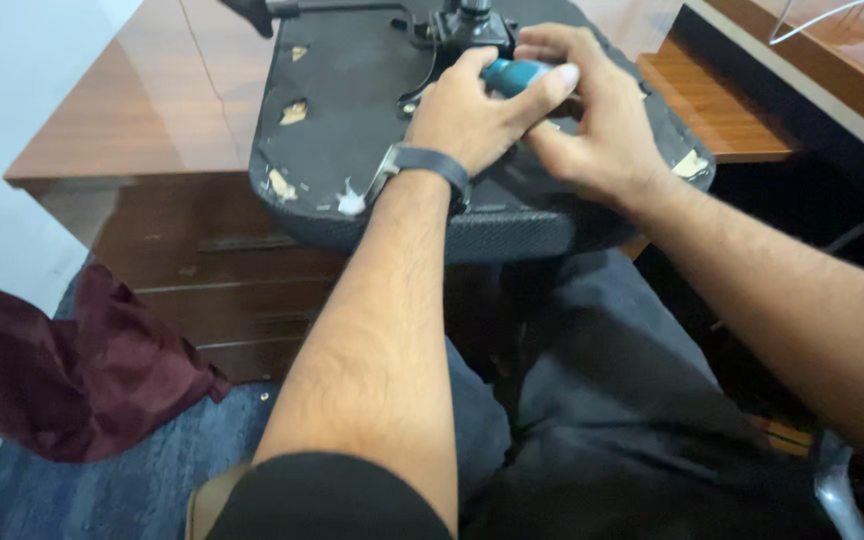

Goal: The person uses a screwdriver to loosen and remove several screws from the underside of an overturned chair. The removed screws are placed on the chair seat as the person continues to work on the fasteners.

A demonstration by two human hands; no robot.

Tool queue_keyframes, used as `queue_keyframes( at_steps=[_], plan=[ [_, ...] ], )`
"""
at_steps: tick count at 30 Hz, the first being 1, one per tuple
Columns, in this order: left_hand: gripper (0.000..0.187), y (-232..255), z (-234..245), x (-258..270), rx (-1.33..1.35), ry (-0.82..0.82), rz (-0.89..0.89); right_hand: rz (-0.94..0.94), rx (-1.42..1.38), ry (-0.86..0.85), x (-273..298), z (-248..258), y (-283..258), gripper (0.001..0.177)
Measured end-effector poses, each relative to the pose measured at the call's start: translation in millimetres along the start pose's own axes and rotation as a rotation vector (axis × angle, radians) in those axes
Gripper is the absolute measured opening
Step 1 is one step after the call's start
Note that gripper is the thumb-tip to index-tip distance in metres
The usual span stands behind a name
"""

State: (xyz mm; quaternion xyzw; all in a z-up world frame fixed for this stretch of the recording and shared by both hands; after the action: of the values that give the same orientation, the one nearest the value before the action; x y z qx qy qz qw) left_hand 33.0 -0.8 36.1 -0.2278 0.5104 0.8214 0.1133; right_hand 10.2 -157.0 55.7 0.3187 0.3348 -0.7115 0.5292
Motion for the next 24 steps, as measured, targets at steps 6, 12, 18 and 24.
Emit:
queue_keyframes(
  at_steps=[6,12,18,24],
  plan=[
    [0.081,6.3,3.2,4.6,-0.009,-0.033,0.107,-0.095,0.051,-0.035,-5.1,-2.1,-2.0,0.043],
    [0.106,9.6,2.0,3.9,-0.147,-0.018,0.137,-0.251,-0.02,-0.054,-2.2,4.1,3.2,0.044],
    [0.113,11.2,4.4,0.1,-0.131,-0.034,0.136,-0.138,0.155,-0.028,-6.8,4.9,6.1,0.045],
    [0.115,3.2,1.0,-2.6,-0.12,-0.01,0.143,-0.349,0.187,-0.093,-12.4,-0.5,42.8,0.049]
  ],
)
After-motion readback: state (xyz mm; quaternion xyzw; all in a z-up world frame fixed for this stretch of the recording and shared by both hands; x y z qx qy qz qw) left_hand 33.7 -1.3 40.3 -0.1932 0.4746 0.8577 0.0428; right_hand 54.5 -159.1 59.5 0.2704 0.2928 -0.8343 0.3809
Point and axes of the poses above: each hand's wrist, its own x-axis away from the middle knuckle, its own z-axis out of the back of the hand, y = z × x, the point moved 5 cm from there along -x, towards the middle knuckle, and after that the axes turned 6 degrees about z, right-handed, at the moved point
